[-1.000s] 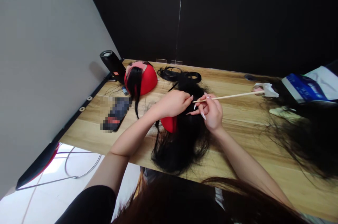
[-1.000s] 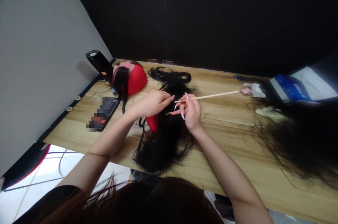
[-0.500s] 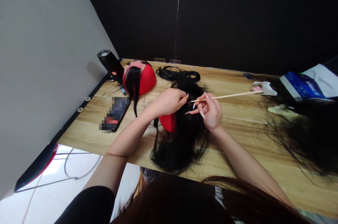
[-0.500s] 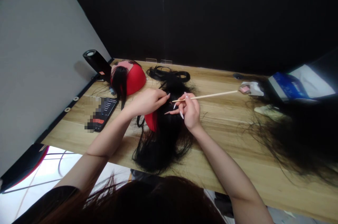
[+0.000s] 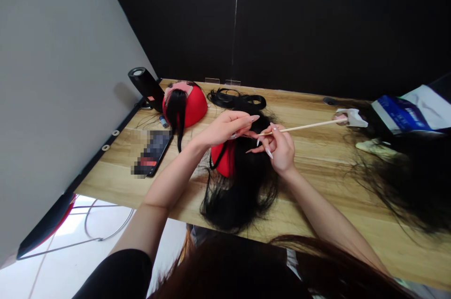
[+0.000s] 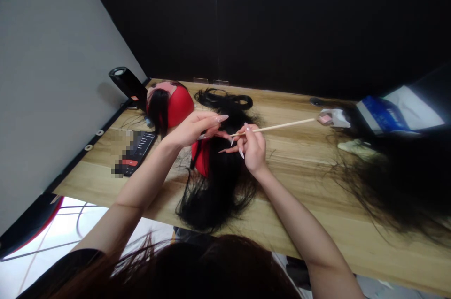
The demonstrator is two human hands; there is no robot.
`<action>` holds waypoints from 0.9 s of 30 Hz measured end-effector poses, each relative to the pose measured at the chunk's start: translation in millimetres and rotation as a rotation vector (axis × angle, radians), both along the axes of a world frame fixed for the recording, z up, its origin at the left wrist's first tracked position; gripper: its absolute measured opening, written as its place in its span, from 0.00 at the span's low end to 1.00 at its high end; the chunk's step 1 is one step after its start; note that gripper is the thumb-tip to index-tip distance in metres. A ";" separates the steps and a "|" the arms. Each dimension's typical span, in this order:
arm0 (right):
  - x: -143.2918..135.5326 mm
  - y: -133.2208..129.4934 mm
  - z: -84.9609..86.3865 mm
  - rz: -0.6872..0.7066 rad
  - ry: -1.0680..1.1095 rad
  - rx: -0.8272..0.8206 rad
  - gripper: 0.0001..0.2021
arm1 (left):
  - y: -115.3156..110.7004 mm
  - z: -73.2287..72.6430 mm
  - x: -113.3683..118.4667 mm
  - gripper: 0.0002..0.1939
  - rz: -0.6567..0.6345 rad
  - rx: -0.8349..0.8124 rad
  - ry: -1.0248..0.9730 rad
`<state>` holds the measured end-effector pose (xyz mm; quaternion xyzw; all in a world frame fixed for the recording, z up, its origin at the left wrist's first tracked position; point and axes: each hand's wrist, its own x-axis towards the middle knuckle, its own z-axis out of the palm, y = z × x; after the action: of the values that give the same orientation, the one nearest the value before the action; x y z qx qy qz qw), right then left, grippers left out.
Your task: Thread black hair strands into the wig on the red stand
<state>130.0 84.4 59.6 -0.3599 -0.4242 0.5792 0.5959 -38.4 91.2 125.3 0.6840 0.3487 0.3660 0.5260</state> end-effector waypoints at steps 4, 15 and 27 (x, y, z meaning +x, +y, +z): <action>1.1 1.1 -0.4 0.010 -0.016 0.005 0.19 | 4.6 -5.0 -1.1 0.23 -0.017 -0.066 -0.030; 3.4 3.3 4.5 0.034 -0.099 -0.012 0.23 | 2.6 2.5 -0.5 0.24 0.031 -0.047 0.143; 0.7 -0.3 9.2 -0.044 -0.149 -0.047 0.23 | 3.8 -1.4 0.3 0.23 0.033 -0.069 0.071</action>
<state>130.6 84.2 68.8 -0.4249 -0.4457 0.5473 0.5668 -38.0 95.0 123.9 0.6722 0.3907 0.3378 0.5305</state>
